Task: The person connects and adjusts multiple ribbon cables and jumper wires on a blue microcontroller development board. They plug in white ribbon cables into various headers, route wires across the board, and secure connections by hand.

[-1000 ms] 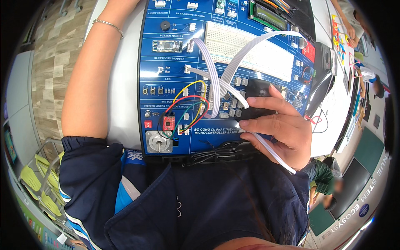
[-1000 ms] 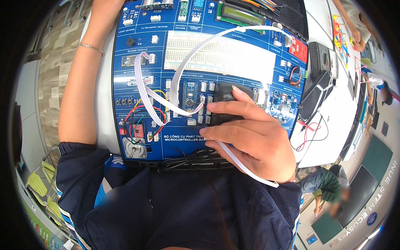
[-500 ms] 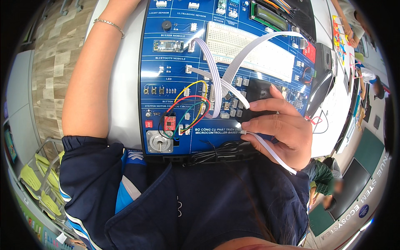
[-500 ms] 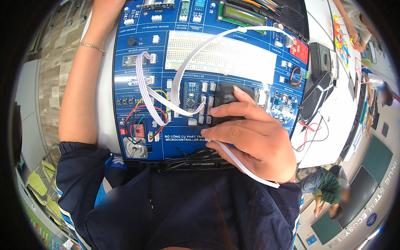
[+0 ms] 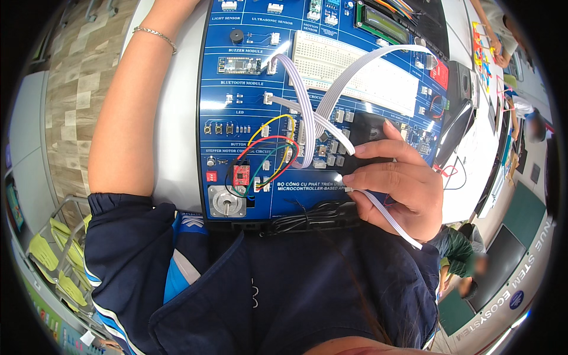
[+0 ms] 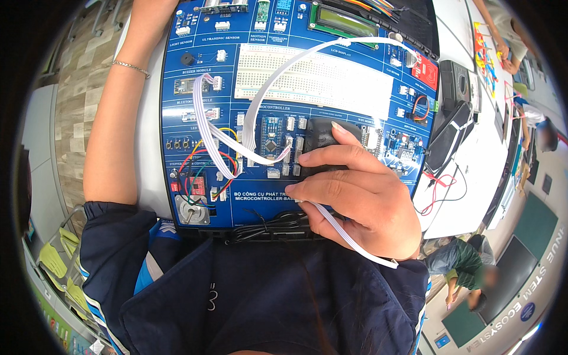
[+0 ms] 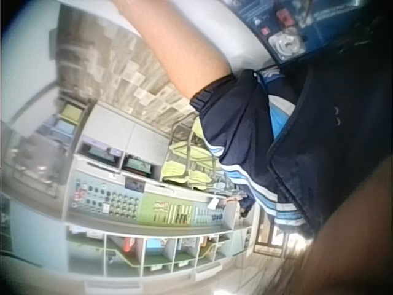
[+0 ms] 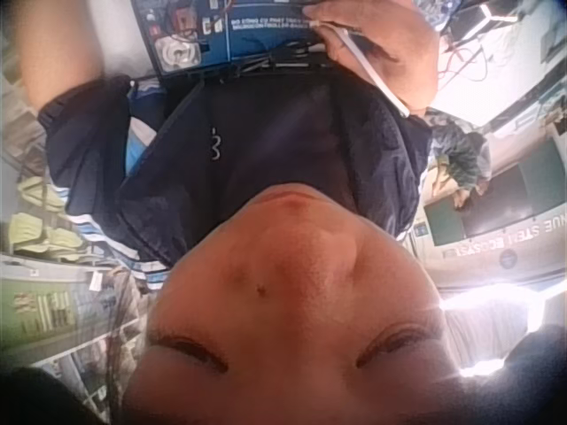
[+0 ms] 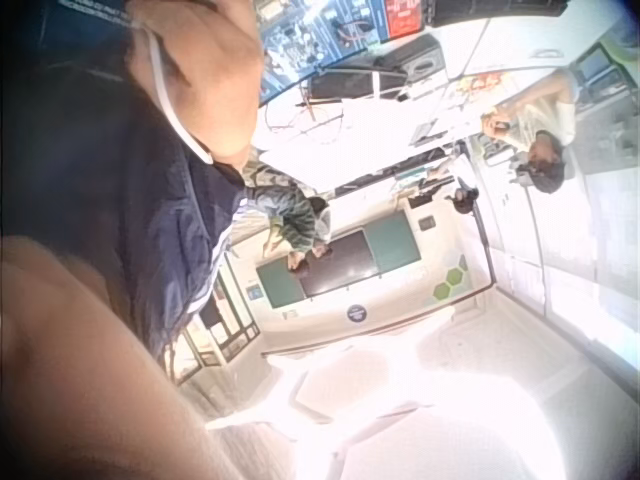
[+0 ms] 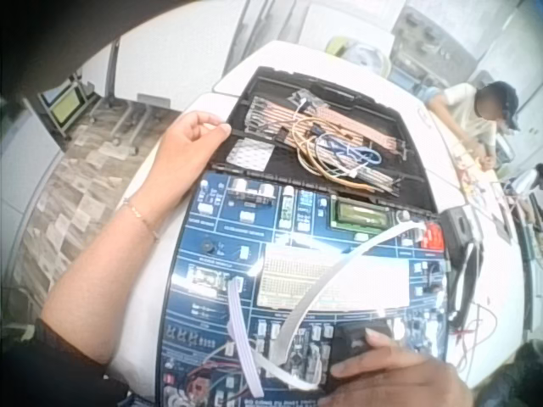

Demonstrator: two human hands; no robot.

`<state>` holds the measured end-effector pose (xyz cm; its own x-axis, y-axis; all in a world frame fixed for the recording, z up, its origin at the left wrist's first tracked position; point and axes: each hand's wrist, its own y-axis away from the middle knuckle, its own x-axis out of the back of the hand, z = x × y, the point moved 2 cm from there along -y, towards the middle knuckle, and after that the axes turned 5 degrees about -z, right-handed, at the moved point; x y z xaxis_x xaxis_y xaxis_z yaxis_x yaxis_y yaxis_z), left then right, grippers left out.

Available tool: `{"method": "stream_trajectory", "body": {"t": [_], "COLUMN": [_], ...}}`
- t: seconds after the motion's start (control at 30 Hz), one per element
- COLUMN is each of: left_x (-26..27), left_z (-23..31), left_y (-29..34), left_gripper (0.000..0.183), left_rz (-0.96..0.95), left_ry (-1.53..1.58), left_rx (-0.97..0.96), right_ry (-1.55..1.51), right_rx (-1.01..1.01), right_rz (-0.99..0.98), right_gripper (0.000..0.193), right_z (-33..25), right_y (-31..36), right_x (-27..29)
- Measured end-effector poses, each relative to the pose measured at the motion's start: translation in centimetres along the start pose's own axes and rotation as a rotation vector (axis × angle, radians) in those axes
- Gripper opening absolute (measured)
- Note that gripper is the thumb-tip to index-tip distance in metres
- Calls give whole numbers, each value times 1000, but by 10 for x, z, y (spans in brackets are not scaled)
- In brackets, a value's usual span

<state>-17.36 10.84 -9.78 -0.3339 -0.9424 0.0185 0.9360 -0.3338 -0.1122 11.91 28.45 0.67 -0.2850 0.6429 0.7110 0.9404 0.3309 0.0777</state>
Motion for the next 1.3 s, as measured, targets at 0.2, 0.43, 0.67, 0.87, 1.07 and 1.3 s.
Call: {"method": "stream_trajectory", "body": {"t": [0.2, 0.43, 0.67, 0.87, 1.07, 1.3], "left_x": [-1, 1, 1, 2, 3, 5], "left_z": [3, 1, -1, -3, -12, -10], "left_y": [2, 1, -1, -2, -6, -5], "left_gripper": [19, 19, 18, 17, 16, 16], "left_rz": [14, 7, 9, 14, -17, -22], "left_ry": [-8, -27, -53, -74, 17, -29], "left_rx": [7, -14, -25, -41, -85, -107], "right_ry": [-2, 2, -1, -8, -4, -13], "right_rx": [-3, -6, -4, -7, -9, 14], "right_rz": [6, 13, 16, 24, 21, 16], "right_gripper": [24, 25, 27, 25, 25, 26], "right_z": [0, -1, -4, 0, 0, -1], "right_y": [1, 0, -2, 1, 1, -1], "right_x": [0, 0, 1, -1, 0, 1]}}
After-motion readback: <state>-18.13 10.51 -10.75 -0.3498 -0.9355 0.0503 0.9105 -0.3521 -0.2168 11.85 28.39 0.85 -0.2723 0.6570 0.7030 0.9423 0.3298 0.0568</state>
